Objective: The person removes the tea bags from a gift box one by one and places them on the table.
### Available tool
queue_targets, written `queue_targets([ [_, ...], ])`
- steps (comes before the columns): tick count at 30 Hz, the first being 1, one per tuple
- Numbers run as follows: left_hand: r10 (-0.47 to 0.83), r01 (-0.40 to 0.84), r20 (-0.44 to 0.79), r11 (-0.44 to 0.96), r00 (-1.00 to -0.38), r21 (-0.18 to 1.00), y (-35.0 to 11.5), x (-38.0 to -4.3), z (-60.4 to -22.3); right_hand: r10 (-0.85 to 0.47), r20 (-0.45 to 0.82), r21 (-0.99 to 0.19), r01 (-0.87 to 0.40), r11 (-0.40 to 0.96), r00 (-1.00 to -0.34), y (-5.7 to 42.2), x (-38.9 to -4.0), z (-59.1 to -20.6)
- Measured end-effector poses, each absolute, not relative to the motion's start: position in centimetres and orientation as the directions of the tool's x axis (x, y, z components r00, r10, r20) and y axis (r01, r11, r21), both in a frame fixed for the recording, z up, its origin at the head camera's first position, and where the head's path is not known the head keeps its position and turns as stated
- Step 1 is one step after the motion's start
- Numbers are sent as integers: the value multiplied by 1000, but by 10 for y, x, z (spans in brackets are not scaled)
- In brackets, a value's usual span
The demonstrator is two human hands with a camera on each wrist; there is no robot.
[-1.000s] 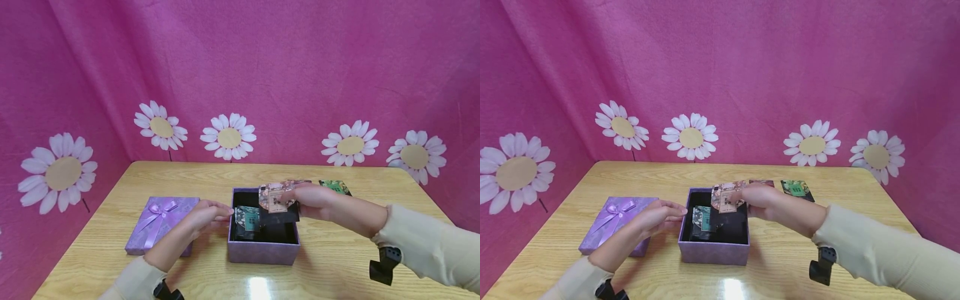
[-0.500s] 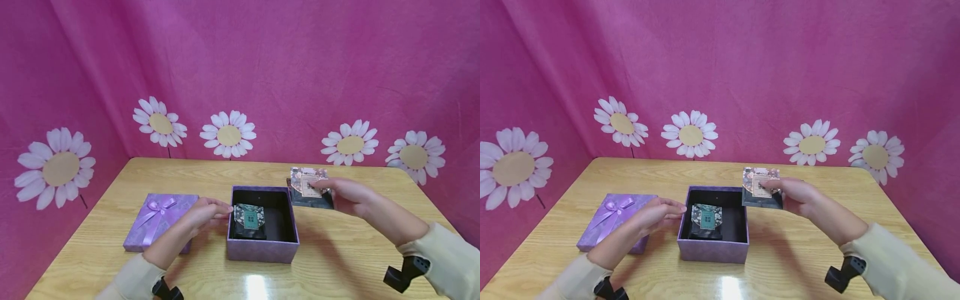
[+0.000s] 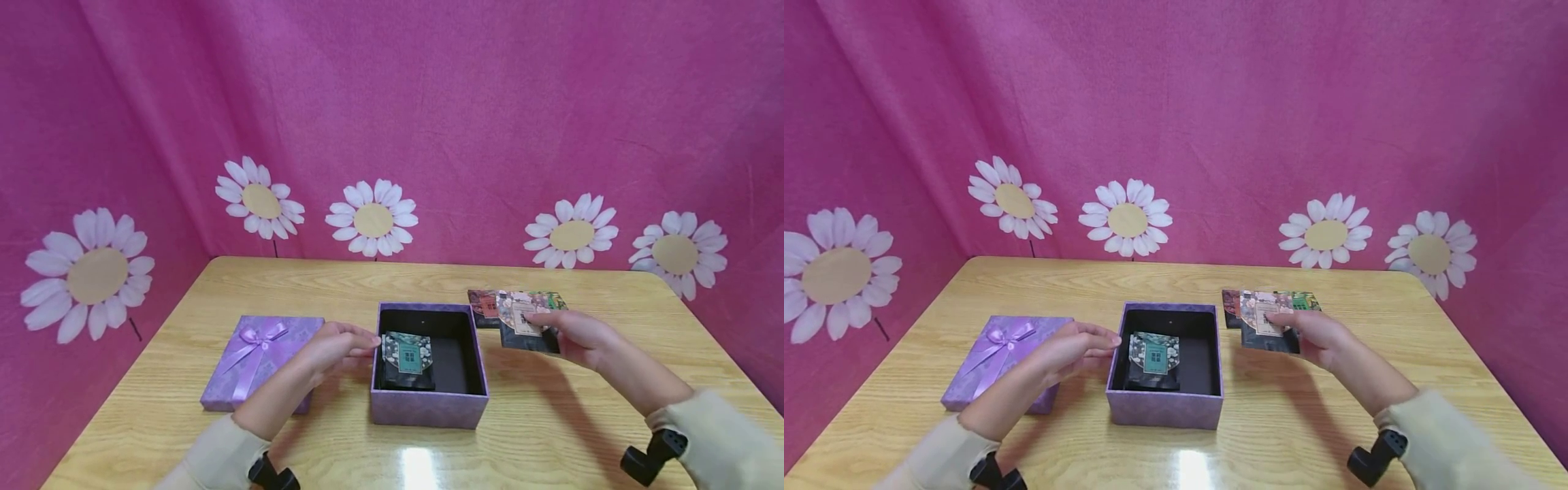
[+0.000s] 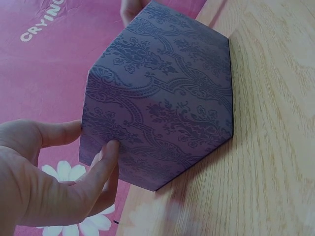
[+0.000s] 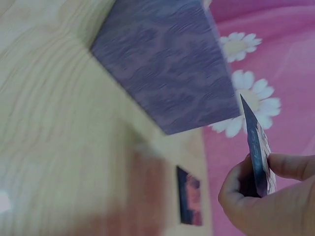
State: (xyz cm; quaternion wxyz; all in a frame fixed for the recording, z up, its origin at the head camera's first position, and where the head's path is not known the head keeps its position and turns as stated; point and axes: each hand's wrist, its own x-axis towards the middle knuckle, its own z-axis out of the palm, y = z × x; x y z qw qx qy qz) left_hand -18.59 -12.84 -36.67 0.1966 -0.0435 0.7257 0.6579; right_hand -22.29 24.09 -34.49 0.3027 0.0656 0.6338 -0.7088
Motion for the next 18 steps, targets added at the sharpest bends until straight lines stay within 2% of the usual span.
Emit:
queue_targets([
  [6, 193, -323, -345, 133, -919, 937, -129, -186, -365, -299, -489, -869, 488, 85, -819, 243, -228, -369],
  [18, 180, -340, -358, 123, -916, 932, -129, -185, -365, -251, -405, -867, 283, 409, -879, 240, -232, -404],
])
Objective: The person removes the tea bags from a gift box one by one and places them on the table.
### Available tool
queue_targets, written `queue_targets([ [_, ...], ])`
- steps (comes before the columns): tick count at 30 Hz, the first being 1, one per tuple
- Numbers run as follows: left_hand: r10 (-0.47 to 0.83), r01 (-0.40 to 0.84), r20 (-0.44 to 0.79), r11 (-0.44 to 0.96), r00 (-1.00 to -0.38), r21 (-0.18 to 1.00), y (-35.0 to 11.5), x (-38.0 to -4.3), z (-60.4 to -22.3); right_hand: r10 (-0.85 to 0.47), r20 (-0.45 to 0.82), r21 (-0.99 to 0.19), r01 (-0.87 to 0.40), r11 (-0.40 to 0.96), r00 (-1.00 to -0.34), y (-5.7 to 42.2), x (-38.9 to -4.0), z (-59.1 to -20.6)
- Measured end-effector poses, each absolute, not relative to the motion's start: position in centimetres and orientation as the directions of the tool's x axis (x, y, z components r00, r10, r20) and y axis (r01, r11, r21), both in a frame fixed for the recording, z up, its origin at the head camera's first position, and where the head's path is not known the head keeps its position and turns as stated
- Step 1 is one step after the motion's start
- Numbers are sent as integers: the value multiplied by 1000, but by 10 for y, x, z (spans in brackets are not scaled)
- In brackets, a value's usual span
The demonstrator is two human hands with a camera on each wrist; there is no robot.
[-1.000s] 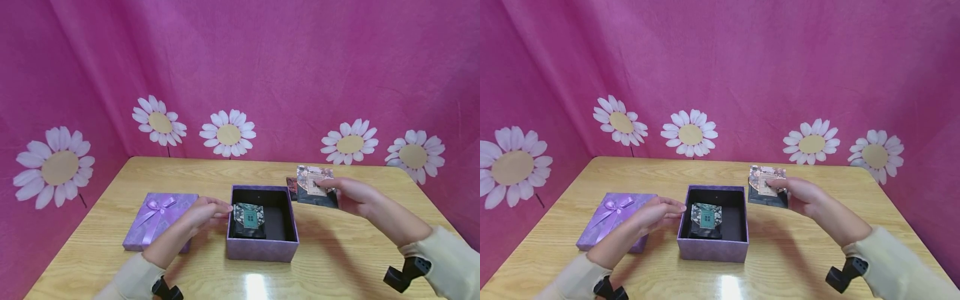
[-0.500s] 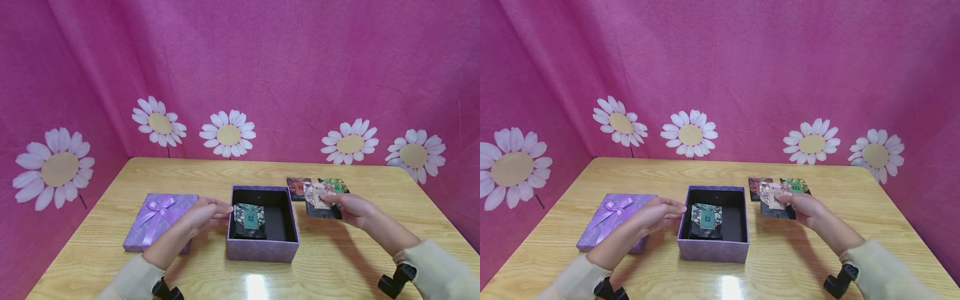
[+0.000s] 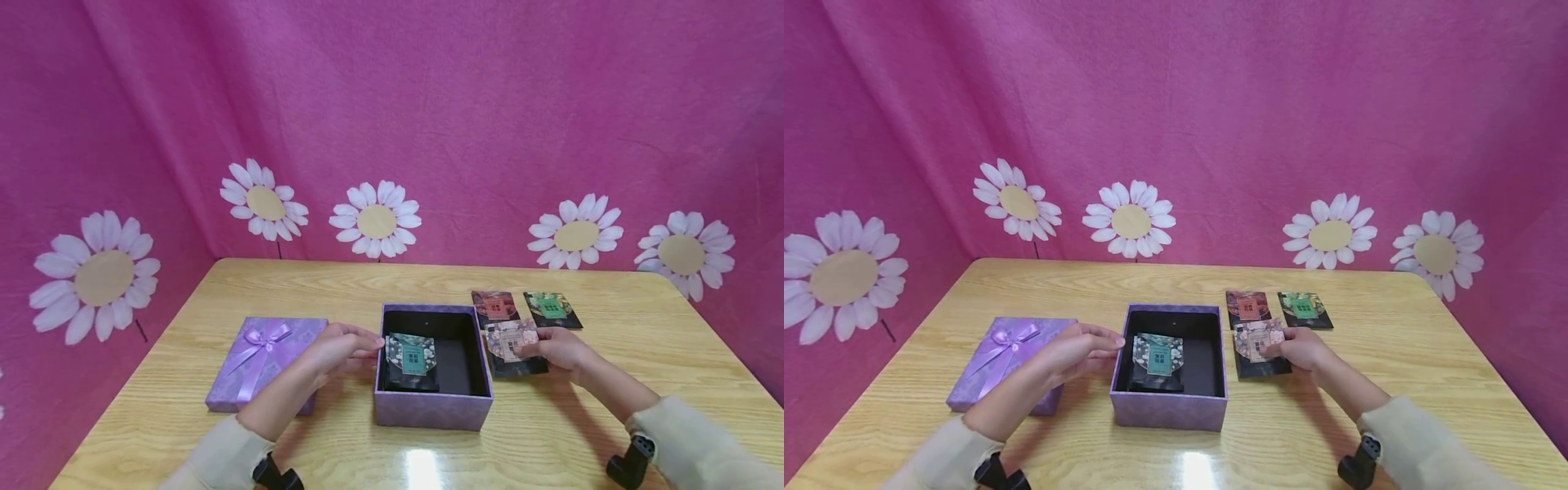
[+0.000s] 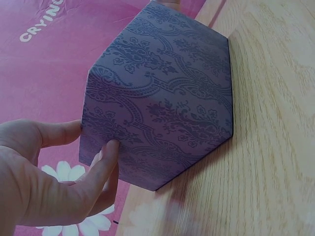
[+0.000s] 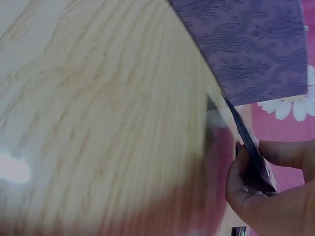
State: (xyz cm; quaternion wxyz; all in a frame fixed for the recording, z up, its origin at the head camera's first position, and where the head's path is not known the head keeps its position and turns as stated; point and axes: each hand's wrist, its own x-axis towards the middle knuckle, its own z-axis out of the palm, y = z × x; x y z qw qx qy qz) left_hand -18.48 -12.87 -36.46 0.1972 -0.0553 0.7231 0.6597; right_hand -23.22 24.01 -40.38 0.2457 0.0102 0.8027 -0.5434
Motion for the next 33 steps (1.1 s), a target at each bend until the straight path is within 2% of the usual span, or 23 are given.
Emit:
queue_targets([
  [4, 184, -340, -358, 123, -915, 932, -128, -185, -364, -148, -316, -775, 165, 610, -937, 232, -228, -405],
  [7, 188, -335, -354, 125, -916, 934, -128, -185, -364, -59, -256, -683, 137, 718, -965, 227, -226, -405],
  [13, 186, -335, -355, 133, -916, 933, -126, -185, -364, 6, -187, -529, 106, 842, -982, 225, -221, -402],
  [27, 190, -331, -349, 120, -918, 936, -127, -185, -362, -77, -78, -413, -38, 910, -994, 223, -218, -397],
  [33, 190, -337, -349, 96, -917, 937, -127, -183, -363, -86, -78, -394, -49, 918, -993, 219, -216, -399],
])
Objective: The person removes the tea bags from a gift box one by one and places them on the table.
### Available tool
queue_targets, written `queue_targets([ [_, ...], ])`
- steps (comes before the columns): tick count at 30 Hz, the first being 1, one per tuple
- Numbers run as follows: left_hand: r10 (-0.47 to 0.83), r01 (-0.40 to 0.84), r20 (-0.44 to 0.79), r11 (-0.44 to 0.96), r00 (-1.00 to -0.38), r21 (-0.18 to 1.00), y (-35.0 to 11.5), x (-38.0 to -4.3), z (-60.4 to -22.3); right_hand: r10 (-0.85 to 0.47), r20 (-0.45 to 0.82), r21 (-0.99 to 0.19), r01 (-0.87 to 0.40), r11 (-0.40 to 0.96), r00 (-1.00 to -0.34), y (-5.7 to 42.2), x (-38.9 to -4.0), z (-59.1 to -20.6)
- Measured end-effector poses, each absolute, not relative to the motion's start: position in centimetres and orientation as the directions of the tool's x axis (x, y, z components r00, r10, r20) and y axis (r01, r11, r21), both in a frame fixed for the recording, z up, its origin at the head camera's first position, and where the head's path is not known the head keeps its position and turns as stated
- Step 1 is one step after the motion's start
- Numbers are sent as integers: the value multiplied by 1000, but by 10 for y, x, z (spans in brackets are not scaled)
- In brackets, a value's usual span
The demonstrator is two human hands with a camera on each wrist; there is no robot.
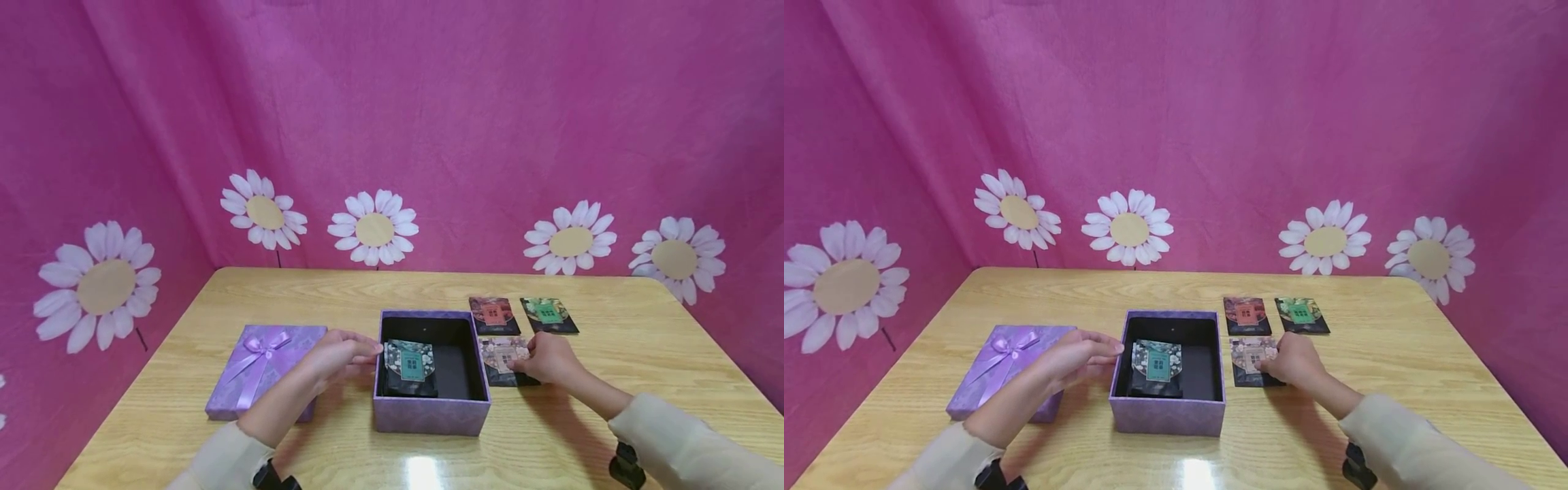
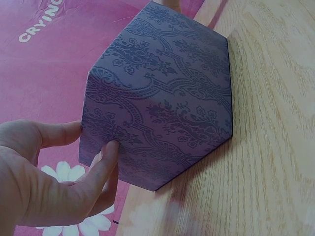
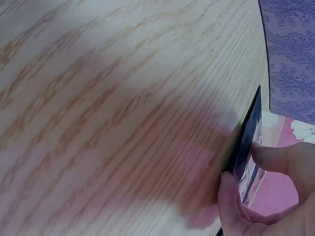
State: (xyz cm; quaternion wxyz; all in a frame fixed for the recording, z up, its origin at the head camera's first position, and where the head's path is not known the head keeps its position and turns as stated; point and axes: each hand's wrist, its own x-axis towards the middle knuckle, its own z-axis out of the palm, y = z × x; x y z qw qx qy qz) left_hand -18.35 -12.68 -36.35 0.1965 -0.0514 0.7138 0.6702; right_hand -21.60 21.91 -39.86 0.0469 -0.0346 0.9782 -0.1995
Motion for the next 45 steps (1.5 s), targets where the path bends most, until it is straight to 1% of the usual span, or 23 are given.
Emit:
queue_targets([
  [5, 193, -343, -353, 82, -915, 936, -126, -183, -366, -78, -74, -378, -45, 925, -994, 218, -212, -400],
  [10, 192, -340, -351, 90, -917, 936, -125, -183, -367, -65, -117, -387, -15, 922, -991, 218, -208, -397],
  [13, 187, -335, -349, 103, -918, 936, -125, -183, -367, -94, -104, -397, -45, 917, -990, 219, -207, -392],
  [17, 175, -334, -349, 110, -921, 936, -126, -183, -368, -172, -63, -391, -134, 910, -983, 219, -211, -376],
  [20, 175, -334, -347, 104, -921, 937, -127, -184, -368, -202, -76, -407, -155, 900, -976, 216, -215, -361],
  [23, 186, -329, -342, 99, -921, 939, -127, -185, -368, -214, -97, -436, -152, 887, -972, 211, -217, -345],
  [31, 209, -312, -327, 101, -922, 945, -127, -184, -366, -255, -150, -602, -116, 790, -955, 194, -223, -318],
  [40, 202, -313, -328, 102, -923, 944, -127, -184, -367, -278, -238, -697, -35, 716, -930, 167, -230, -305],
  [45, 197, -303, -316, 93, -928, 948, -127, -184, -368, -282, -271, -730, 6, 684, -920, 151, -233, -299],
])
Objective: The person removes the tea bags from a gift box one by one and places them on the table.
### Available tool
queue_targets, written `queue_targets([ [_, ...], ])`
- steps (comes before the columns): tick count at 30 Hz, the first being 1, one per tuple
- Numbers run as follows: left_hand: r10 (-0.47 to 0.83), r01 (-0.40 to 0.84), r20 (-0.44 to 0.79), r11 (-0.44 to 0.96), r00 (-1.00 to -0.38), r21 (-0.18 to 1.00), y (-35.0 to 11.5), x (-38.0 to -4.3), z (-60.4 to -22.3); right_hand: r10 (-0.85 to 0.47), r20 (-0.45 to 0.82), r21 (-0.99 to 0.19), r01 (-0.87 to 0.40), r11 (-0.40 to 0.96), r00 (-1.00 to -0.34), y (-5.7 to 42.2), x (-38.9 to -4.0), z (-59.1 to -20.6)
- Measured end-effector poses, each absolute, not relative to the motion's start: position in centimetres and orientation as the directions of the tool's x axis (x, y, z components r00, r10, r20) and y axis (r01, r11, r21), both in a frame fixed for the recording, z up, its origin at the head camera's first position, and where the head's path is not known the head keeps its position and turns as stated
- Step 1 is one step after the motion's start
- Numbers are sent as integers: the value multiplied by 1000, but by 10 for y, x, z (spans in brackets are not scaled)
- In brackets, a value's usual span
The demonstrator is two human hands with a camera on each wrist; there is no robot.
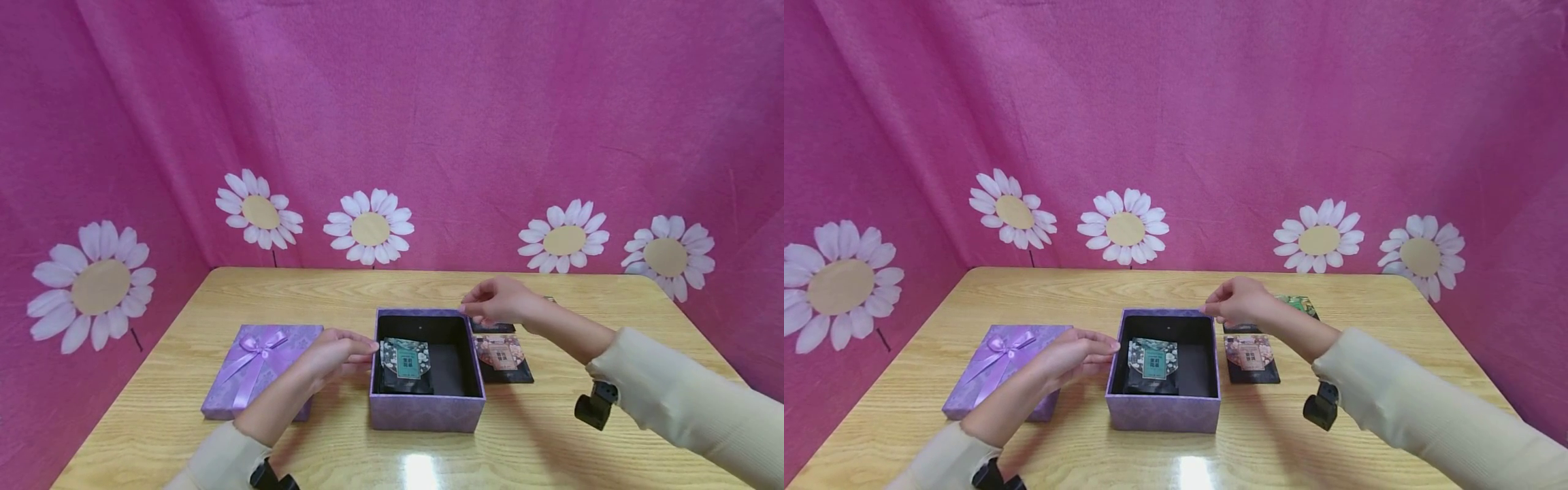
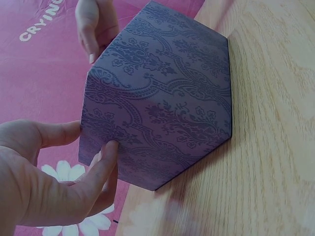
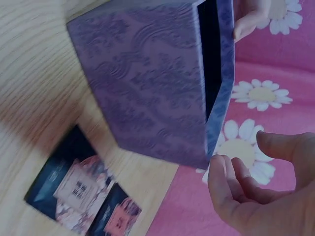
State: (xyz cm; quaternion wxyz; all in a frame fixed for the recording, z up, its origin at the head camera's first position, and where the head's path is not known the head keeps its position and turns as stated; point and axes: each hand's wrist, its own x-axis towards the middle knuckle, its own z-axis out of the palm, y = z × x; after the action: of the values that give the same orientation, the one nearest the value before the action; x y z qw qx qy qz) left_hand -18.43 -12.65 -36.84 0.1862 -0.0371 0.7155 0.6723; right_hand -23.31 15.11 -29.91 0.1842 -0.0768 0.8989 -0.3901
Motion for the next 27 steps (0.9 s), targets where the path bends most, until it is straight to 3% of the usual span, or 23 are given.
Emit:
queue_targets([
  [16, 172, -314, -330, 114, -928, 943, -127, -183, -366, -376, -444, -783, 149, 604, -813, 113, -240, -294],
  [27, 179, -344, -356, 96, -917, 934, -128, -185, -366, -285, -629, -709, 383, 592, -724, 87, -241, -304],
])
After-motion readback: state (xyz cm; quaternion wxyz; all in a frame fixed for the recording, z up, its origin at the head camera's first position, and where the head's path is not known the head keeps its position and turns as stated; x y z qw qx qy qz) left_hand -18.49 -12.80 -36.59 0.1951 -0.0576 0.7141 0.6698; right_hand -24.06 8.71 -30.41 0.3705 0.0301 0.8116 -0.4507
